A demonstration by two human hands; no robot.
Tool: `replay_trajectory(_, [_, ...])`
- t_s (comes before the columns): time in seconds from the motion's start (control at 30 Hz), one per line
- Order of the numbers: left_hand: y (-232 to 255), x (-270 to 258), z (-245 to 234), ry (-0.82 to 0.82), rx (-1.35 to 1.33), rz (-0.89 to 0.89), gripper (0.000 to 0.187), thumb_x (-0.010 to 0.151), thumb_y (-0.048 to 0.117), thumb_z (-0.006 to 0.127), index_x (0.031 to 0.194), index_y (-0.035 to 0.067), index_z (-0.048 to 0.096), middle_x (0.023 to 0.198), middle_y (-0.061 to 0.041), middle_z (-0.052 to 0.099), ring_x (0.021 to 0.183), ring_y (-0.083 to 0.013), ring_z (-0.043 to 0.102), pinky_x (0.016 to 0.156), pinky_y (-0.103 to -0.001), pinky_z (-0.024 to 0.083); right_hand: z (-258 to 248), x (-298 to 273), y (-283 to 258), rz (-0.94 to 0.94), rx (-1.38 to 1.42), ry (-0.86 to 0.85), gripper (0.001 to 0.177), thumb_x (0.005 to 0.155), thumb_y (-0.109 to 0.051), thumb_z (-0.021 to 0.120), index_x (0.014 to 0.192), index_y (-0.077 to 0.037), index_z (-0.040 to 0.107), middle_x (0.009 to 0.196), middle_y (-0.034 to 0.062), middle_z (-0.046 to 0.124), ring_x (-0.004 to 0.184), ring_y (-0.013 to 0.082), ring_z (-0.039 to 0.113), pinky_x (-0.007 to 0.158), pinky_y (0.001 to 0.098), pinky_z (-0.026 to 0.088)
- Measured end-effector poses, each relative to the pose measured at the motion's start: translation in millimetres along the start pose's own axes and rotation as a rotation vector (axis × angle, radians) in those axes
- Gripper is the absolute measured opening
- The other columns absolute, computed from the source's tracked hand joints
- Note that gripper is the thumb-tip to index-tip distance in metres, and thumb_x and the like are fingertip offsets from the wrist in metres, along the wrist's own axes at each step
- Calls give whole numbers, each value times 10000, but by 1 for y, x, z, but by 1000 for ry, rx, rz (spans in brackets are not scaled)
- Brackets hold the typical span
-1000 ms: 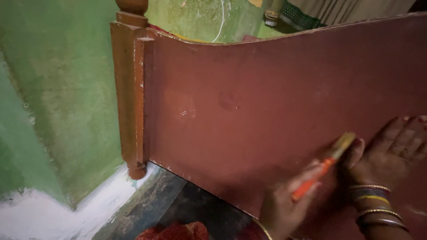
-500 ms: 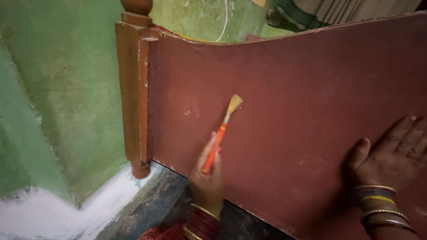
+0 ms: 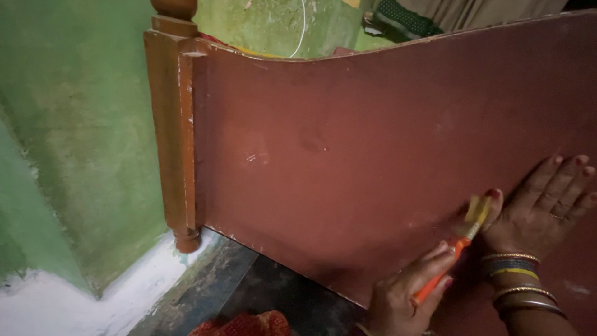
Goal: The person paints a reddish-brown wooden headboard using a small paintbrush. They hold the headboard steady with one hand while applying paint with the other, working across the surface in repeated strokes.
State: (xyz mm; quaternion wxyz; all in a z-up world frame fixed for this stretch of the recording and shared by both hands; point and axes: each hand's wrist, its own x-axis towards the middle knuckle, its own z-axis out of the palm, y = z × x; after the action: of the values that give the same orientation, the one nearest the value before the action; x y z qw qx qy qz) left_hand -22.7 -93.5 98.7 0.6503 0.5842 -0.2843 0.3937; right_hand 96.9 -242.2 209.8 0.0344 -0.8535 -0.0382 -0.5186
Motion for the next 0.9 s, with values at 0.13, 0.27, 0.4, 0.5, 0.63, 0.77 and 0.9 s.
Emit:
replay_trajectory(0.13, [-12, 1, -19, 60, 12, -66, 329, 1068, 95, 610, 1390, 36, 639, 1425, -170, 673, 1315, -251, 672, 1075, -336, 556, 2, -4, 1, -31, 41, 58, 789, 1075, -477, 159, 1669, 40, 104, 1731, 271, 67, 1617, 399, 42, 1318, 587, 32])
replay_trajectory(0.27, [-27, 12, -70, 141, -41, -209, 370, 1013, 134, 577, 1375, 71, 622, 1368, -112, 689, 1144, -164, 722, 944, -263, 588, -1, -6, -3, -42, 96, 61, 777, 1089, -455, 153, 1668, 61, 109, 1732, 291, 65, 1617, 424, 37, 1321, 590, 26])
replay_trajectory(0.4, [-19, 21, -120, 373, 253, -118, 347, 1012, 136, 582, 1342, 54, 650, 1336, -135, 709, 1165, -183, 714, 953, -302, 573, -4, -7, -6, -30, 126, 50, 768, 1093, -431, 181, 1669, 74, 112, 1731, 307, 64, 1606, 459, 27, 1311, 602, 13])
replay_trajectory(0.5, [-15, 24, -145, 529, 390, -25, 332, 1023, 151, 583, 1330, 47, 651, 1332, -154, 704, 1192, -200, 704, 973, -327, 578, -2, -6, -4, -25, 103, 44, 771, 1099, -436, 217, 1675, 65, 109, 1731, 304, 62, 1608, 461, 23, 1320, 595, 13])
replay_trajectory(0.63, [-20, 26, -154, 626, 414, -53, 329, 1037, 181, 573, 1341, 67, 625, 1366, -159, 673, 1185, -217, 715, 957, -334, 605, 0, -6, -2, -35, 104, 49, 772, 1101, -426, 226, 1674, 74, 96, 1739, 301, 51, 1619, 453, 20, 1332, 593, 15])
replay_trajectory(0.77, [-24, 20, -129, 529, 423, -28, 334, 1050, 162, 582, 1367, 60, 610, 1394, -174, 654, 1224, -253, 699, 974, -348, 594, 1, -7, -3, -21, 90, 40, 771, 1101, -427, 204, 1680, 71, 98, 1745, 290, 48, 1627, 431, 22, 1336, 587, 16])
replay_trajectory(0.9, [-27, 9, -81, 323, 380, 47, 341, 1063, 142, 592, 1393, 53, 595, 1422, -190, 636, 1263, -289, 682, 992, -363, 584, -2, -6, -3, -35, 102, 31, 780, 1099, -443, 156, 1664, 91, 102, 1732, 300, 48, 1619, 421, 31, 1325, 584, 14])
